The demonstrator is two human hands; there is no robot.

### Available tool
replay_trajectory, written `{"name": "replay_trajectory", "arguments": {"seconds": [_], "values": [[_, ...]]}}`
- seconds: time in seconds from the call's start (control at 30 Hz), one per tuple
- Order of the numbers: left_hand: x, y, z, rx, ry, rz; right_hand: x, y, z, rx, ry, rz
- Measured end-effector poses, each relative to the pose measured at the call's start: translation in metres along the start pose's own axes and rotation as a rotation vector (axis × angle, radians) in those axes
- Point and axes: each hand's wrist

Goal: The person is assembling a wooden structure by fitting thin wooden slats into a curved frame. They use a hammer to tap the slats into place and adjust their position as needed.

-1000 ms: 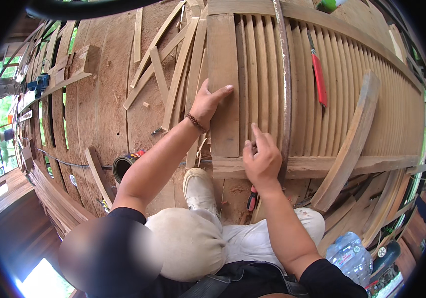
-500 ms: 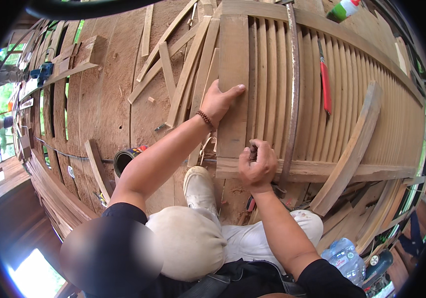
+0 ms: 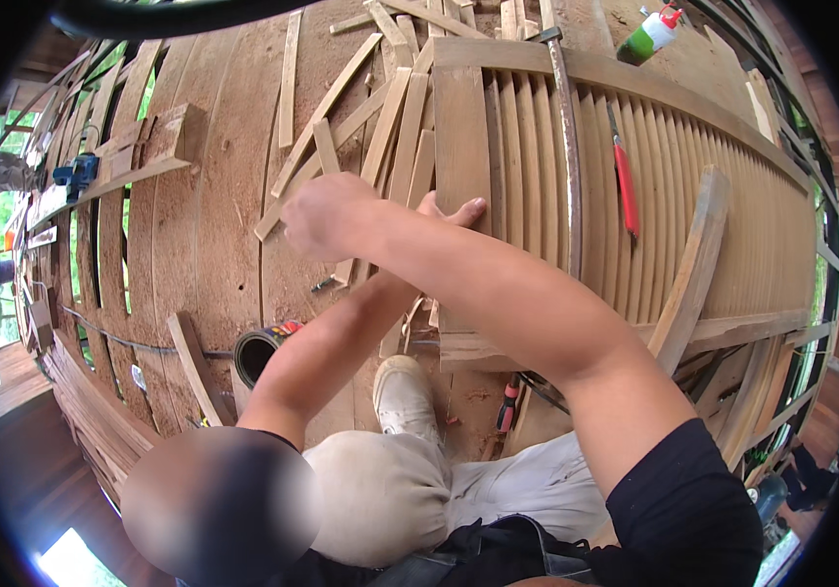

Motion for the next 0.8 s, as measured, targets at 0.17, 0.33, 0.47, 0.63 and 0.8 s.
{"name": "replay_trajectory", "arguments": {"seconds": [0.17, 0.33, 0.47, 0.63, 0.8], "values": [[-0.038, -0.020, -0.017, -0.208, -0.494, 0.297, 0.106, -0.030, -0.023, -0.276, -0.305, 0.265], [-0.050, -0.008, -0.013, -0.111, -0.531, 0.209, 0.087, -0.021, -0.026, -0.314, -0.405, 0.316], [-0.042, -0.004, -0.014, -0.119, -0.442, 0.230, 0.076, -0.008, -0.021, -0.217, -0.358, 0.265], [-0.052, -0.009, -0.026, -0.060, -0.579, 0.292, 0.079, -0.012, -0.013, -0.177, -0.333, 0.266], [0.035, 0.008, 0.034, -0.077, -0.092, 0.039, 0.047, -0.017, -0.007, -0.295, -0.229, 0.260]]}}
Point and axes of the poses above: each hand's wrist, its own z-axis away from the middle knuckle, its own y-axis out of the back of the hand, x = y × z, and after that the axes turned 3 degrees about -x, right-handed
